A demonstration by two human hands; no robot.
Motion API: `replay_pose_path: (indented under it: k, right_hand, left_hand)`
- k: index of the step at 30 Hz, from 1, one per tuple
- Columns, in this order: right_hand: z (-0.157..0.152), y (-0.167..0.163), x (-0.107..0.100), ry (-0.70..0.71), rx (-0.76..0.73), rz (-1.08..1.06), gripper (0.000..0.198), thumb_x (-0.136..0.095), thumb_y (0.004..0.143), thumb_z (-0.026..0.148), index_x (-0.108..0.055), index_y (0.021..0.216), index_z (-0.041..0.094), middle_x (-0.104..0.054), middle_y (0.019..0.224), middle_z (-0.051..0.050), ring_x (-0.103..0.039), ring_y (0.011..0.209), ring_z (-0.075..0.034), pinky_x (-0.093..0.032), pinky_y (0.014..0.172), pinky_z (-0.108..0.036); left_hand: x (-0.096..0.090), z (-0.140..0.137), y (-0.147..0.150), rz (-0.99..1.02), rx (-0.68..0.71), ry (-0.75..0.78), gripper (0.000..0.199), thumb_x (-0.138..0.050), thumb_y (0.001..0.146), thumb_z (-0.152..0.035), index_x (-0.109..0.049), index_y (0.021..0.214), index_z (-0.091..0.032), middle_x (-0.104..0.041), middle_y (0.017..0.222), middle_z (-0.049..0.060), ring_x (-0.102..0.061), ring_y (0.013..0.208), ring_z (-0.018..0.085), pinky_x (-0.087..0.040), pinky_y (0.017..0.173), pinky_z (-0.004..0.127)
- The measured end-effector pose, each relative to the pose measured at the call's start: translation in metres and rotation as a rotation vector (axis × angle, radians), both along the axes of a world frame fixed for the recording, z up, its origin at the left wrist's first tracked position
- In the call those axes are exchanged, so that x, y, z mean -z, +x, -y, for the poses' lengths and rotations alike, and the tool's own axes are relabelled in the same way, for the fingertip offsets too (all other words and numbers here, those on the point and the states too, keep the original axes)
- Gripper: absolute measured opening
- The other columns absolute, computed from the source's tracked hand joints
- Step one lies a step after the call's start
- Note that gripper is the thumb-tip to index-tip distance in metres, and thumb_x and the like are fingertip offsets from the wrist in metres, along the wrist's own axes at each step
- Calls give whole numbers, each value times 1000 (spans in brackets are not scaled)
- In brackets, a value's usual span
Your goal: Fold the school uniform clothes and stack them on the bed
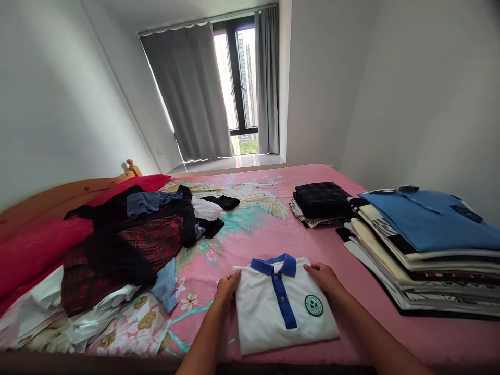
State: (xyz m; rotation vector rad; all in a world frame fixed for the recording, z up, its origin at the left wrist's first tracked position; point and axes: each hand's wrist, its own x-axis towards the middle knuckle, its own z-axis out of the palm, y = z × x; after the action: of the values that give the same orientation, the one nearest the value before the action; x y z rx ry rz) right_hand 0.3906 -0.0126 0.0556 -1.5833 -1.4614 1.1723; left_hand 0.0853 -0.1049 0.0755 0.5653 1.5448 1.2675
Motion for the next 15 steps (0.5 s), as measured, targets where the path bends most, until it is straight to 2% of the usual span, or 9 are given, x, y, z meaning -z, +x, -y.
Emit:
replay_pose_path:
  k: [4, 8, 11, 15]
  right_hand:
    - [-5, -8, -2, -13, 14, -90, 36, -59, 65, 48, -66, 78, 16, -68, 72, -5, -61, 66, -19, -44, 57, -26]
    - [4, -7, -5, -33, 4, -243, 43, -55, 69, 53, -62, 89, 15, -67, 73, -3, -59, 63, -17, -45, 56, -26]
    - [10, -4, -4, -93, 11, -323, 40, -57, 68, 51, -59, 88, 16, -64, 67, -1, -57, 56, -15, -44, 53, -26]
    - [15, -1, -1, -161, 23, -365, 36, -60, 67, 50, -56, 79, 17, -61, 62, -1, -55, 53, -15, -43, 49, -26]
  left_hand:
    - [-11, -2, 2, 31, 19, 28, 38, -77, 55, -44, -61, 72, -15, -61, 56, -2, -53, 50, 11, -40, 47, 21]
    - [-19, 6, 5, 92, 51, 74, 42, -71, 62, -49, -62, 86, -16, -64, 65, -2, -56, 54, 11, -43, 50, 21]
    - [-14, 9, 6, 118, 66, 70, 40, -71, 63, -47, -62, 86, -16, -65, 67, -1, -58, 57, 12, -46, 53, 22]
    - [0, 7, 4, 113, 76, 30, 35, -71, 63, -45, -59, 77, -15, -64, 63, 1, -59, 57, 14, -48, 56, 25]
